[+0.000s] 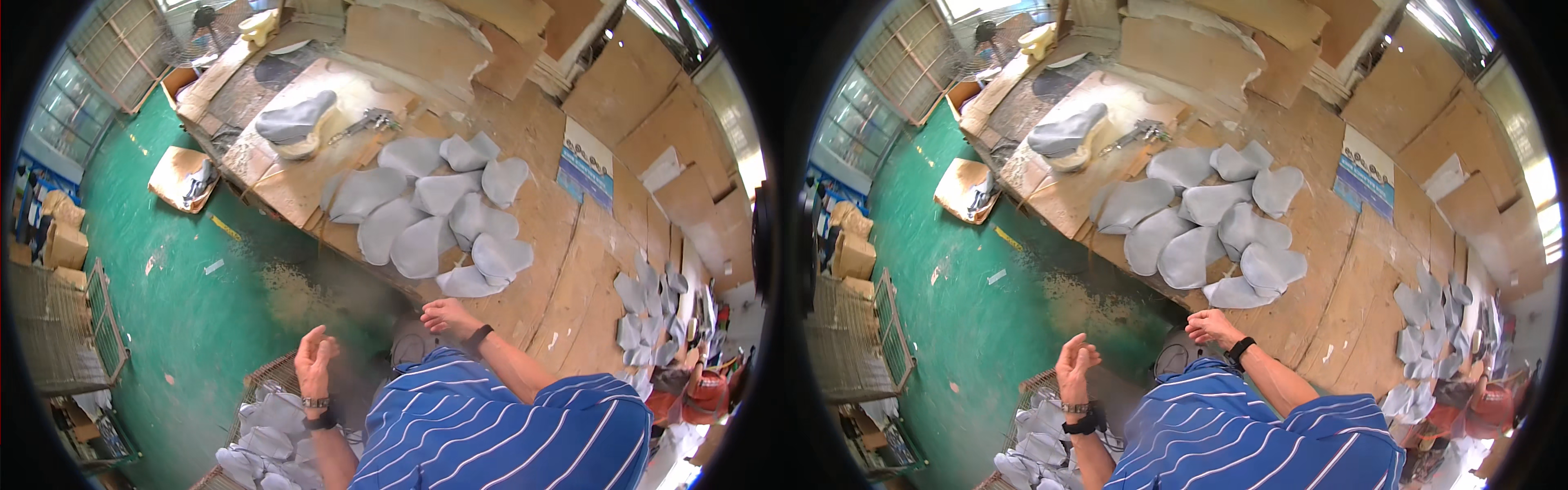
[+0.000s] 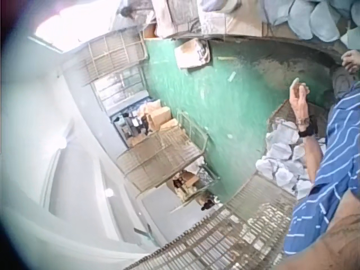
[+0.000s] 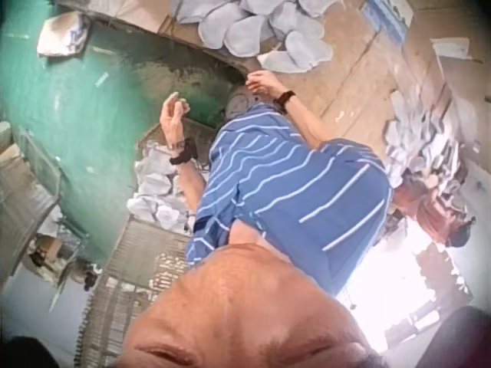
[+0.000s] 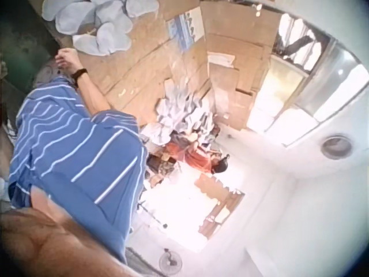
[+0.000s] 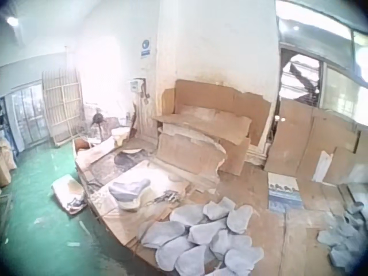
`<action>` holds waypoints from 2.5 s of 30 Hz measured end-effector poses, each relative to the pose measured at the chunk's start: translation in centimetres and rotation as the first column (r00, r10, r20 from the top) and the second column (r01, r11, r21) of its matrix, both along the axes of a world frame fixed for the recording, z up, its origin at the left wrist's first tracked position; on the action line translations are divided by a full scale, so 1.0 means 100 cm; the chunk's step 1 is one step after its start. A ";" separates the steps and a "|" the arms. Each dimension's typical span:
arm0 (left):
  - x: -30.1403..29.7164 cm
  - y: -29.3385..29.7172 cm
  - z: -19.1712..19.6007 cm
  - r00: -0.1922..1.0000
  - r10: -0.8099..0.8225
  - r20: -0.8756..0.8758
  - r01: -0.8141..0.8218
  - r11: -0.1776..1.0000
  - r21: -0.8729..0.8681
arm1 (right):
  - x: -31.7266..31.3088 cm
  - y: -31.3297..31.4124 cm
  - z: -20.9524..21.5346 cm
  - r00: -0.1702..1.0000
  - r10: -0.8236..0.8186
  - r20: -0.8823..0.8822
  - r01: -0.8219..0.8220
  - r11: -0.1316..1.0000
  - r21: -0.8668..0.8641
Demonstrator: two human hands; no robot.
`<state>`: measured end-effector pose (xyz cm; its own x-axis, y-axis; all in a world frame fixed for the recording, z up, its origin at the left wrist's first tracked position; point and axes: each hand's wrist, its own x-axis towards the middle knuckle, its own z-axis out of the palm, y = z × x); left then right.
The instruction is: Spraying adhesive on shoe parts and placing them on a drying rack.
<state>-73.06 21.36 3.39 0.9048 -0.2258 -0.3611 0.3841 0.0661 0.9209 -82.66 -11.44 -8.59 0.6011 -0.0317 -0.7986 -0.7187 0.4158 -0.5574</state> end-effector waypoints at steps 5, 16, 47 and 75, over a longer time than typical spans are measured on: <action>0.030 -0.052 -0.035 0.980 -0.138 -0.141 0.146 0.988 0.051 | -0.015 -0.042 -0.016 0.995 0.011 -0.100 -0.017 0.998 -0.060; 0.207 -0.189 -0.179 0.972 0.045 -0.231 0.028 0.953 0.303 | -0.032 -0.061 -0.072 0.520 -0.794 -0.314 0.816 0.354 0.456; 0.086 -0.217 0.075 0.894 0.447 0.036 -0.430 0.878 -0.212 | 0.055 -0.064 0.215 0.960 -0.241 0.143 0.160 0.889 0.430; -0.297 0.207 0.245 -0.526 0.804 0.277 -0.640 -0.159 -0.752 | -0.005 0.385 0.310 0.150 0.605 0.782 -0.986 0.144 0.078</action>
